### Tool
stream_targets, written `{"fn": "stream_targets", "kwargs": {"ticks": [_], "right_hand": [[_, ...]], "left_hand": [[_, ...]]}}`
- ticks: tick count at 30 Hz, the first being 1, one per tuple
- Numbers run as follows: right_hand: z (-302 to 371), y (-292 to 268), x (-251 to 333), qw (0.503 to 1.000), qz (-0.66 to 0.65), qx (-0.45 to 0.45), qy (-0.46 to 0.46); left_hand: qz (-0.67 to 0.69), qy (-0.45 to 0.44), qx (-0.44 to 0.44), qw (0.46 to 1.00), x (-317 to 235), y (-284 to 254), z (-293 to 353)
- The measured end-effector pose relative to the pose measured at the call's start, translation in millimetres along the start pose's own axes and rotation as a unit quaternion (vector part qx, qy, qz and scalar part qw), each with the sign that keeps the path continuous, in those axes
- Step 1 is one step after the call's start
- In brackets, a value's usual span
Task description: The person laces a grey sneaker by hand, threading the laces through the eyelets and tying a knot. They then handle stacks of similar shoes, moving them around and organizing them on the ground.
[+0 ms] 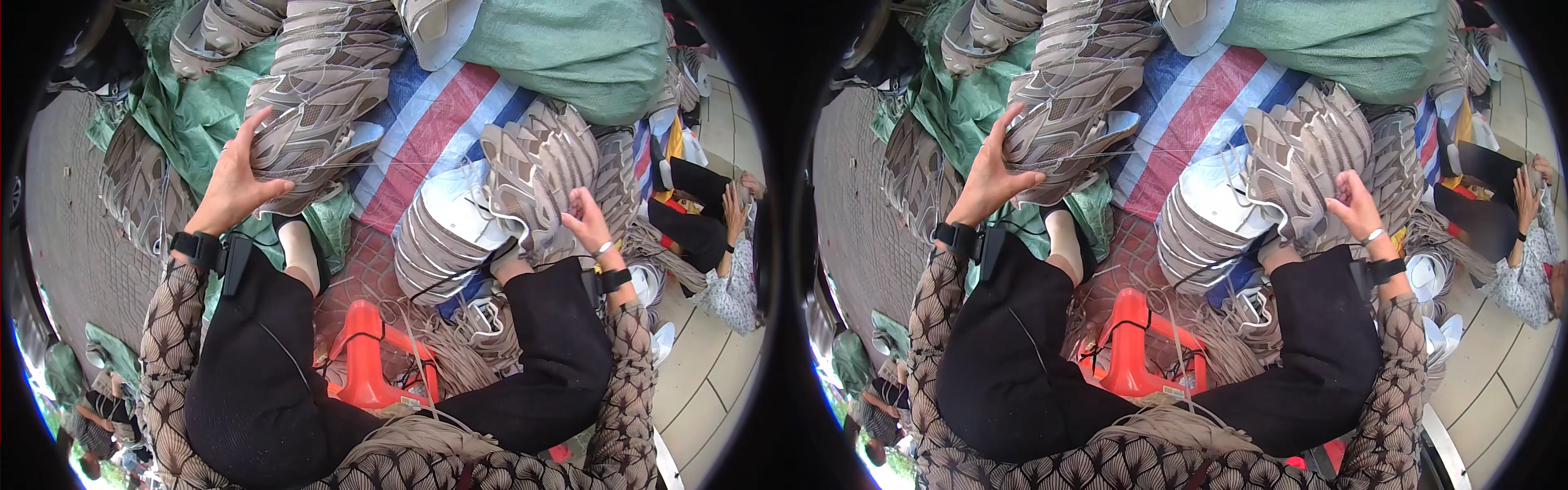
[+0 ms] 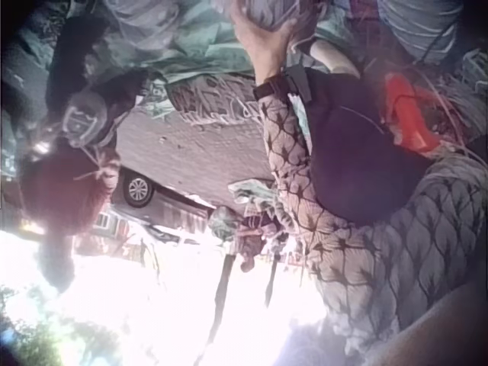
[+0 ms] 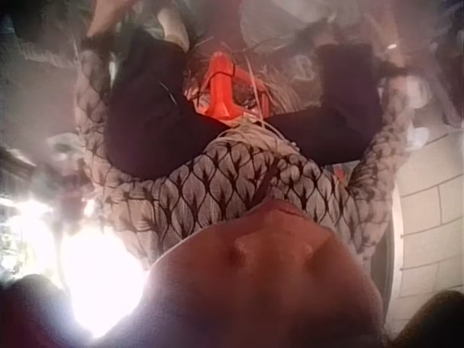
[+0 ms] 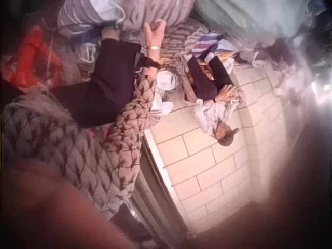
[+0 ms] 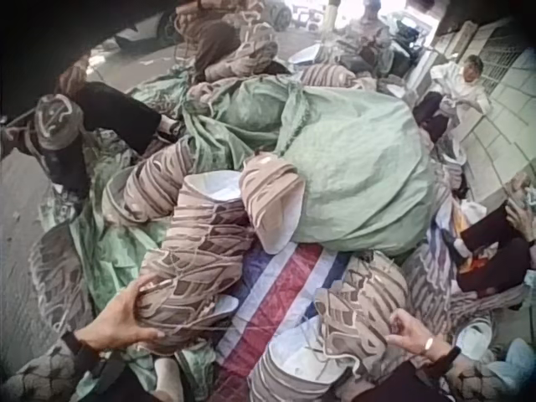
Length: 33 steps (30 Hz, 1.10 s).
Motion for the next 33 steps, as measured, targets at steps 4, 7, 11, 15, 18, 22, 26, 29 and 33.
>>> {"fn": "stream_targets", "kwargs": {"ticks": [4, 7, 11, 15, 18, 22, 26, 29, 33], "right_hand": [[8, 21, 80, 0.91, 0.252, -0.221, -0.245], [8, 40, 104, 0.901, 0.288, -0.103, -0.308], [18, 68, 119, 0.945, 0.157, 0.002, -0.289], [-10, 56, 92, 0.968, 0.022, 0.052, -0.246], [-31, 14, 30, 0.972, -0.232, 0.004, 0.047], [-38, -23, 9, 0.932, -0.353, 0.035, 0.067], [-35, -63, -15, 0.903, -0.418, -0.002, 0.096], [-28, -74, -26, 0.906, -0.41, -0.02, 0.103], [-23, -82, -36, 0.914, -0.389, 0.019, 0.118]], "left_hand": [[-0.012, 0.004, -0.018, 1.0, 0, -4, 7], [-0.005, 0.004, -0.015, 1.0, 1, -4, 6], [-0.001, -0.004, -0.017, 1.0, 3, -5, 6], [0.028, -0.016, -0.01, 0.999, 15, -4, 6], [0.1, -0.081, 0.015, 0.992, 23, -8, 10], [0.049, -0.053, 0.022, 0.997, 48, -10, 14], [-0.021, -0.016, 0.035, 0.999, 54, -6, 21], [-0.048, 0.005, 0.031, 0.998, 55, -2, 26], [-0.069, 0.037, 0.013, 0.997, 34, -9, 20]]}}
Point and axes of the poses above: each hand's wrist, its own z-axis away from the middle knuckle, its own y-axis out of the palm, x = y × z, the point moved 4 cm from there along -z, towards the middle knuckle, and after that the axes turned 12 degrees about -x, right-handed, at the moved point
